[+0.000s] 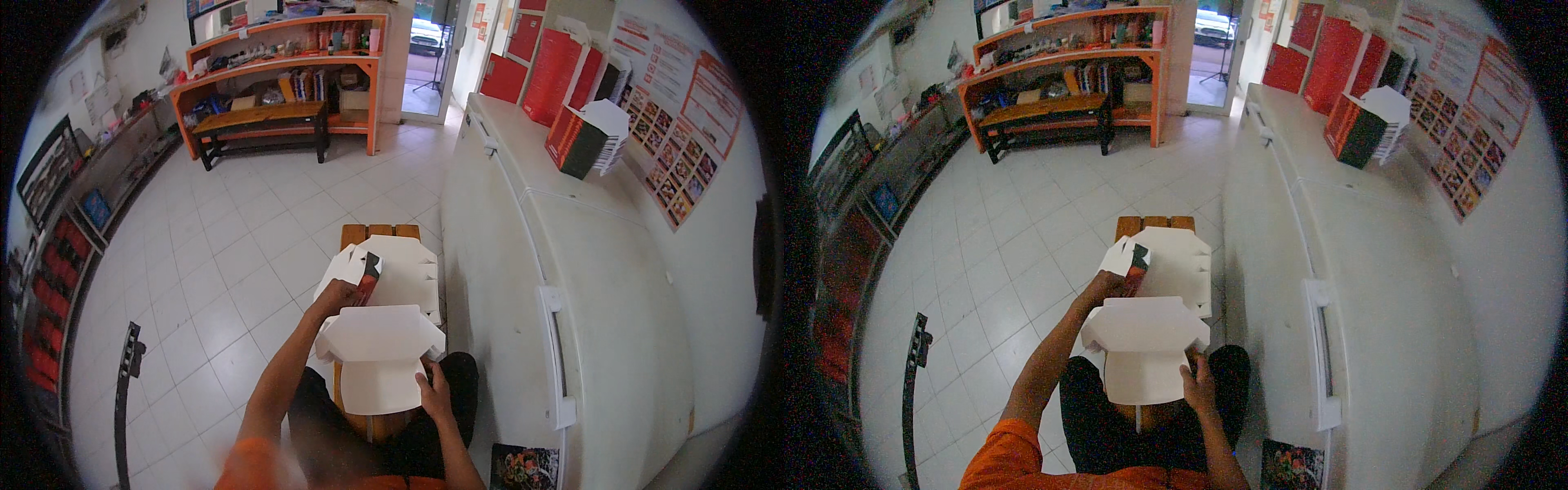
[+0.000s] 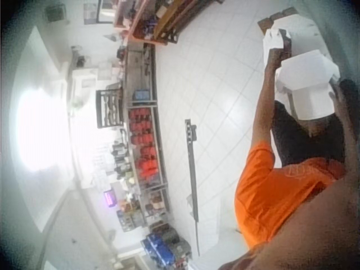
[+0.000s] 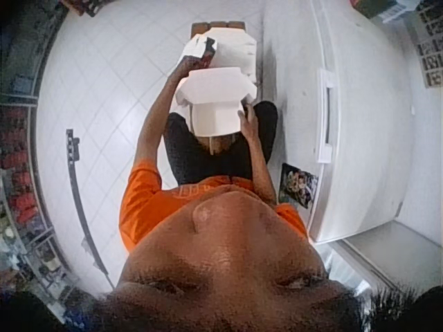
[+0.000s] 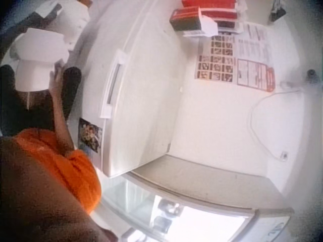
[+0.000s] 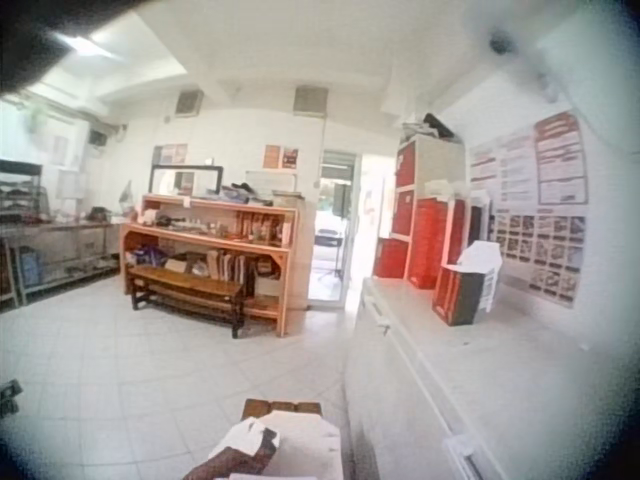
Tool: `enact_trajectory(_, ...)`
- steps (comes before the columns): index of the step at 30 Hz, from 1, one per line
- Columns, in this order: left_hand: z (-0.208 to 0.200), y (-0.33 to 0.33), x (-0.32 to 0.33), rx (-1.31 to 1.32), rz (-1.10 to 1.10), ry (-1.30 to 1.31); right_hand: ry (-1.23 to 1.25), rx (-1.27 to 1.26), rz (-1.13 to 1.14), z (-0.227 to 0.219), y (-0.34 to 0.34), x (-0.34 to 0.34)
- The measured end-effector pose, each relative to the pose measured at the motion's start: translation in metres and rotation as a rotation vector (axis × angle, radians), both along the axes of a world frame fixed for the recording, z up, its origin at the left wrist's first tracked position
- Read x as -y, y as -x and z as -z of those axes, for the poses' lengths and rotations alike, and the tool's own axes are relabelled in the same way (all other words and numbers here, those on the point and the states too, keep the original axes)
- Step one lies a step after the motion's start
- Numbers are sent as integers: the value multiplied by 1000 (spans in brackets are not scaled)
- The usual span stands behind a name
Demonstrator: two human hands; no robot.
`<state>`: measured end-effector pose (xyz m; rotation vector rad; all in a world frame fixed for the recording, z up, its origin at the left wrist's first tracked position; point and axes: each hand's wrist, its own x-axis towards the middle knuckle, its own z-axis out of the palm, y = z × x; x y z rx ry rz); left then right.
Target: The person sits on the floor and folds flat white cardboard pieces into small rectangular boxes. They insert a red and black product package into each folded box and then place the completed boxes onto a nearby wooden stool. The person repeats this process for multiple units.
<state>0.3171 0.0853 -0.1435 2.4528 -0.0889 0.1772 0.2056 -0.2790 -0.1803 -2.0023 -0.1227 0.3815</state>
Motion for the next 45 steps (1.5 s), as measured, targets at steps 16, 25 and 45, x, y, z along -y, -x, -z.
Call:
enact_trajectory(16,18,-6,-19,-278,288,-50,-110,231,-12,5,1,-10)
enact_trajectory(25,59,13,-14,36,168,-116,-207,126,-33,-15,3,-11)
enact_trajectory(45,27,-21,-3,-285,81,849,-187,73,-41,-21,1,-12)
